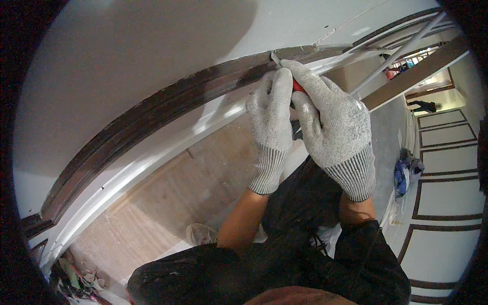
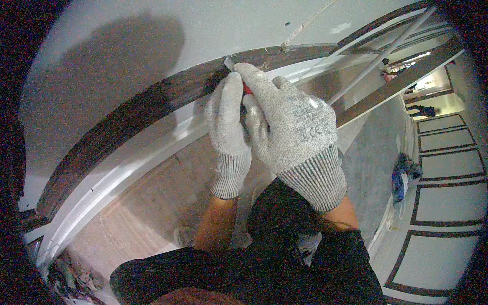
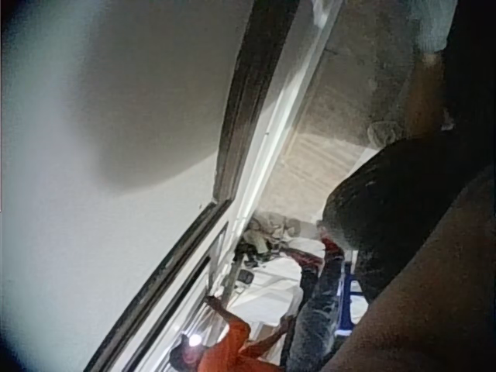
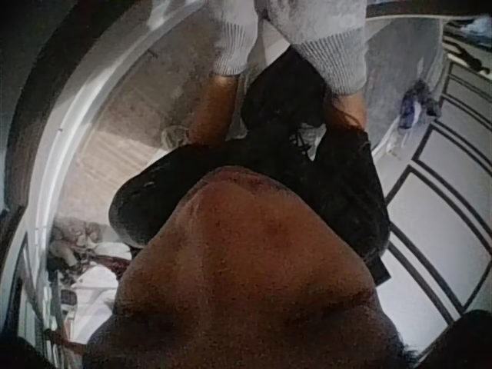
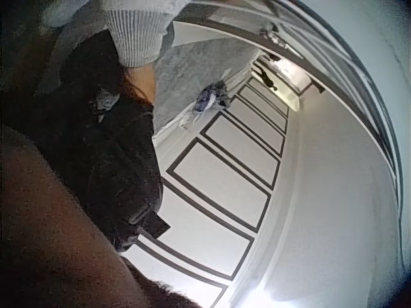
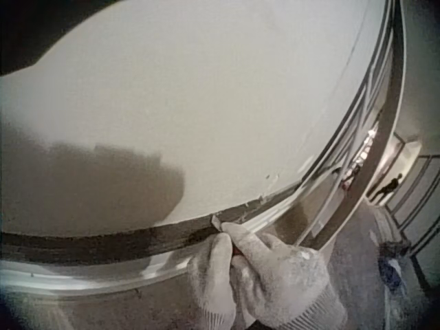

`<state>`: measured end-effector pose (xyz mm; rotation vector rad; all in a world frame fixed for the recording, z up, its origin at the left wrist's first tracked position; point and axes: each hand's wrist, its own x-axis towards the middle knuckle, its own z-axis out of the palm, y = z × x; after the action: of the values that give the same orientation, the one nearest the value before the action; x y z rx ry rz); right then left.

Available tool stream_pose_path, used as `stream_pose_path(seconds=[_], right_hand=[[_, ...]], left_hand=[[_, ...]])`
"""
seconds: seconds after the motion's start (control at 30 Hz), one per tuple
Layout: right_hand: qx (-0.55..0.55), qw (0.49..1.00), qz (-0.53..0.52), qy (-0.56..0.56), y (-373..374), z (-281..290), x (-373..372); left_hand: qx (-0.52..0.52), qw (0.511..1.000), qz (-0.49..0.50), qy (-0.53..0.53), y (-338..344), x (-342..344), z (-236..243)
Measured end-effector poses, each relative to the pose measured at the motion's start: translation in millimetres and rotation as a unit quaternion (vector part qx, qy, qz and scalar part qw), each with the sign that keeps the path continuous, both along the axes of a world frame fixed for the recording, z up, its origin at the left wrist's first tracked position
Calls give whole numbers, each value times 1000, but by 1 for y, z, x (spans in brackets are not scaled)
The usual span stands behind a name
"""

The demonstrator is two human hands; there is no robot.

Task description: The person uses a utility knife to trim excess material from the edge of a wall molding while kneeling on the floor.

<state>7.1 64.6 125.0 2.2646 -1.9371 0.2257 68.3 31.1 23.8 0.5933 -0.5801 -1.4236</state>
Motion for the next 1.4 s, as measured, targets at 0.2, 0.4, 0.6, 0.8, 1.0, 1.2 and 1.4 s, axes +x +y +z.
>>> stream_pose_path(seconds=[0.2,0.4,0.6,0.8,1.0,1.2,1.4], right_hand=[[-10,1000,14,19,-1,-4,-8],[-19,984,65,-163,-1,0,-27],[12,923,5,-385,3,8,-54],[-115,881,24,-459,-1,9,-85],[-168,850,63,-495,-6,1,-96],[-188,796,125,-562,-11,-3,-108],[-198,754,132,-613,-19,-2,-114]], left_hand=[[-4,1000,13,22,0,-4,1],[-133,950,175,-222,2,1,-6],[-274,690,500,-445,-12,34,-9],[-195,623,443,-614,-9,10,5],[-307,747,192,-558,-16,-54,-8],[-402,711,160,-555,3,-39,-4],[-228,571,431,-660,-18,-21,5]])
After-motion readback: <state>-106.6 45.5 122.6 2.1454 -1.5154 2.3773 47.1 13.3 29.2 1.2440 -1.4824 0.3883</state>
